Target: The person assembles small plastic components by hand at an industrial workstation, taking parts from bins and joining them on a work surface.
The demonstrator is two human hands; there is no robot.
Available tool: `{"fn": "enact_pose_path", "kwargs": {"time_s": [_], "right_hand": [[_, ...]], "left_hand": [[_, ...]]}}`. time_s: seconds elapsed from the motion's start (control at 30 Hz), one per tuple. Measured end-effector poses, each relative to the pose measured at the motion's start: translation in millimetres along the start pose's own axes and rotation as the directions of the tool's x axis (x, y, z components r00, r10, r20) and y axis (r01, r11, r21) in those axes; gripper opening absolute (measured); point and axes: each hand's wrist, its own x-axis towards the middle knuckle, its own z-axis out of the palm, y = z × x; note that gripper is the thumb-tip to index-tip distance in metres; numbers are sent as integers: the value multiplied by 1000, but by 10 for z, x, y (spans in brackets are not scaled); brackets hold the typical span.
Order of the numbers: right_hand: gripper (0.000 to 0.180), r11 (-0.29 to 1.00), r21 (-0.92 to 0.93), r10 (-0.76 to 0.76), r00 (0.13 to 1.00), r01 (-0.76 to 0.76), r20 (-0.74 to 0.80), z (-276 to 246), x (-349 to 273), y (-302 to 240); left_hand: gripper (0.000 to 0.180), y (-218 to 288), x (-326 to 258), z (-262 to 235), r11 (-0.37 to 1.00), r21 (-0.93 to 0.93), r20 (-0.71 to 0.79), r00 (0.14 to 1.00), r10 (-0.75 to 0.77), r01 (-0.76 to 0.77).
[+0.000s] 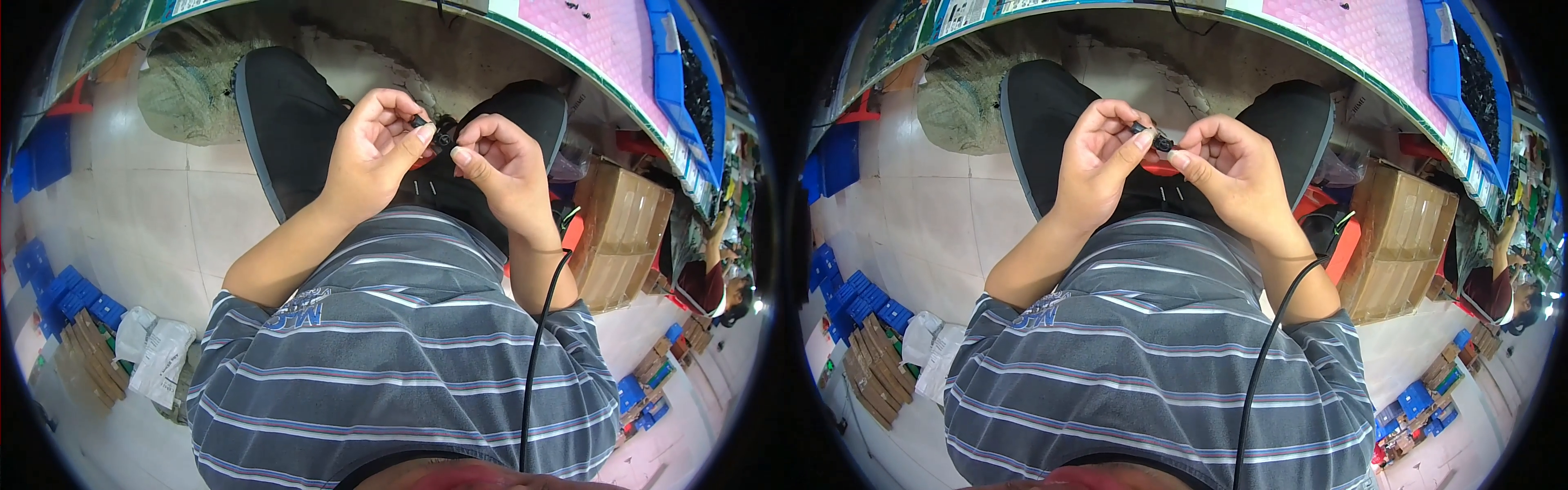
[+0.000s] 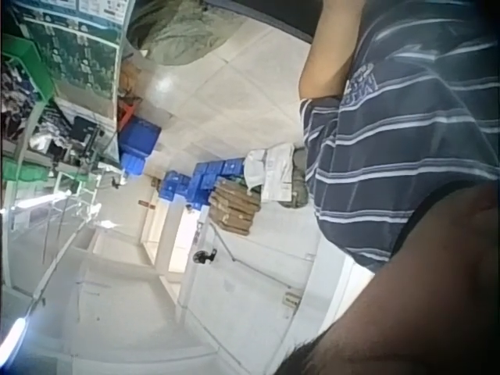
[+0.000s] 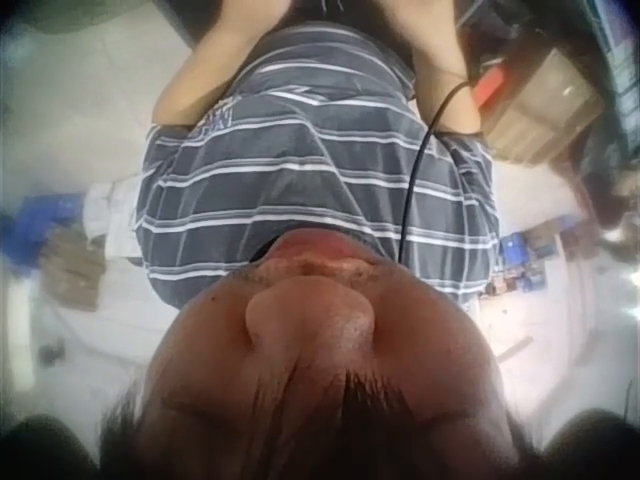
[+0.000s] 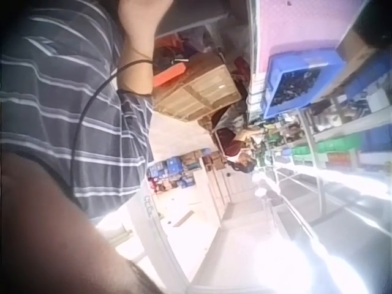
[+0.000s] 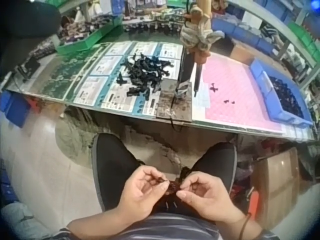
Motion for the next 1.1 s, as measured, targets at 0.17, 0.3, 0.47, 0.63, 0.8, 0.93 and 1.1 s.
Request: {"fn": "enact_pose_path", "kwargs": {"time_s": [0.17,0.3,0.47,0.63,0.8,0.93,1.1], "right_hand": [[10,994,-105,9,992,-22,-122,77,-50,52],[13,998,36,63,990,-58,-126,126,36,117],[22,977,194,94,996,-92,-3,119,72,83],[18,938,317,136,990,-142,40,21,61,-15],[18,958,223,175,983,-182,53,-17,110,-75],[13,970,225,103,993,-89,-53,-52,172,-68],[10,975,222,36,984,3,-173,-163,332,-5]], "left_hand": [[20,-91,-63,55,962,163,50,976,212,-217],[20,-115,-77,-34,841,365,130,916,380,-401],[21,-68,-4,-36,637,498,270,803,531,-588],[26,96,105,61,195,615,556,596,580,-764],[23,183,168,122,96,528,700,496,513,-844],[24,98,206,103,225,605,573,614,543,-764],[22,43,338,120,359,723,374,770,516,-591]]}}
